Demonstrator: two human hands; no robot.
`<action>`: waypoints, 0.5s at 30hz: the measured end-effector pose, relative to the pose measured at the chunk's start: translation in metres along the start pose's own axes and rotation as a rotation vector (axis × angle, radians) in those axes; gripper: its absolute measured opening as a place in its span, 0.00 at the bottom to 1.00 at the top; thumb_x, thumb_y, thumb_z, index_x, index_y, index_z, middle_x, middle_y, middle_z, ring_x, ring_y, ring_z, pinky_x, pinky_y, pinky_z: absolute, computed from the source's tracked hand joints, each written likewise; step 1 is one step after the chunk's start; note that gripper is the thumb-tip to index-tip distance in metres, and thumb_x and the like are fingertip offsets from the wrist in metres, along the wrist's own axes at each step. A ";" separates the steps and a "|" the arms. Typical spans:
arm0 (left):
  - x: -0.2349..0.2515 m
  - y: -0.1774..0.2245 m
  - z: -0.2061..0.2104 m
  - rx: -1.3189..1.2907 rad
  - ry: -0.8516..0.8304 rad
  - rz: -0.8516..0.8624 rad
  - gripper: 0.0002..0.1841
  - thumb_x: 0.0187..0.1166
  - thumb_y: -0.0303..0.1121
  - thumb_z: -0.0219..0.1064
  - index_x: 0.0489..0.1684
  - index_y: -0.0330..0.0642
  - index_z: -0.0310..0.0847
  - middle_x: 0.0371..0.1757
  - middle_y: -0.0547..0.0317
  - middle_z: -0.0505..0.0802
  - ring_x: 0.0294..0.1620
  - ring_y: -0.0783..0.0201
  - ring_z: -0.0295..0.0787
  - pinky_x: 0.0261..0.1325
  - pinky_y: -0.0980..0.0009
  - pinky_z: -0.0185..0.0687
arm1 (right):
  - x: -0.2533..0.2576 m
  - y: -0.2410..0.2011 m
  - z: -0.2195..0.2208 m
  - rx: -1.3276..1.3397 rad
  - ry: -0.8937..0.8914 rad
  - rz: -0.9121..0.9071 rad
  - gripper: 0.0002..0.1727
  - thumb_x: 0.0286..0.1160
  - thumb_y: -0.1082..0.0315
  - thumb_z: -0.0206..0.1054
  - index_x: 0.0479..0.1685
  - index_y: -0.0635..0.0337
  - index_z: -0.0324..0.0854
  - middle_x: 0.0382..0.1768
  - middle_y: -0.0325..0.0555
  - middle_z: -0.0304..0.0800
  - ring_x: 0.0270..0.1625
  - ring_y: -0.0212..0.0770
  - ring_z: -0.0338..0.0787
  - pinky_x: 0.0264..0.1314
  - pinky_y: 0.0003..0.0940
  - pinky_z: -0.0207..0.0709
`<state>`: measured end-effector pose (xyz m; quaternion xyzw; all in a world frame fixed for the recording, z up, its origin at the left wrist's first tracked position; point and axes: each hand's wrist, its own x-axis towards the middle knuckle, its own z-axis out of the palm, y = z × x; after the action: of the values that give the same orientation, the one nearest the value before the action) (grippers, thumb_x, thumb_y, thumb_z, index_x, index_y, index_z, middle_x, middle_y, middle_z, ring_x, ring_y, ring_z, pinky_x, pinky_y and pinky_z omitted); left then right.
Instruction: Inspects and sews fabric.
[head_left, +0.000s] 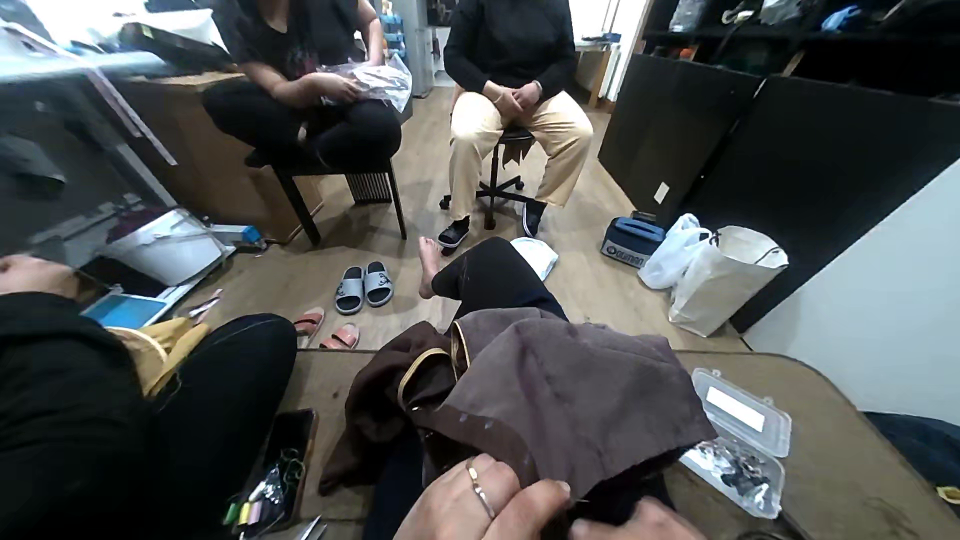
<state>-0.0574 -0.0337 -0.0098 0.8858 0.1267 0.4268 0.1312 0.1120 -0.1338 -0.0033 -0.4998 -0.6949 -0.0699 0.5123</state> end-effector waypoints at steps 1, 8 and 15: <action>-0.001 0.001 0.000 -0.009 -0.006 -0.002 0.09 0.85 0.30 0.63 0.51 0.41 0.89 0.28 0.53 0.83 0.34 0.59 0.81 0.43 0.76 0.78 | 0.004 0.003 -0.004 -0.055 0.034 0.049 0.08 0.80 0.68 0.67 0.37 0.63 0.87 0.28 0.47 0.85 0.34 0.37 0.83 0.43 0.22 0.77; 0.000 0.000 0.002 -0.006 0.011 0.003 0.10 0.85 0.30 0.63 0.54 0.42 0.90 0.29 0.54 0.83 0.35 0.60 0.80 0.45 0.76 0.78 | -0.004 -0.002 0.003 -0.035 -0.008 0.031 0.08 0.79 0.69 0.65 0.37 0.65 0.86 0.27 0.50 0.85 0.32 0.41 0.84 0.41 0.27 0.78; 0.002 0.001 0.002 0.039 0.044 -0.020 0.09 0.86 0.32 0.63 0.52 0.44 0.90 0.27 0.55 0.82 0.32 0.59 0.79 0.42 0.73 0.75 | -0.005 -0.001 0.009 -0.037 -0.006 0.007 0.08 0.78 0.71 0.66 0.37 0.66 0.88 0.26 0.50 0.85 0.32 0.43 0.83 0.40 0.29 0.77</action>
<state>-0.0552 -0.0339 -0.0094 0.8771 0.1466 0.4426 0.1155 0.1055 -0.1321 -0.0103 -0.5119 -0.6931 -0.0795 0.5012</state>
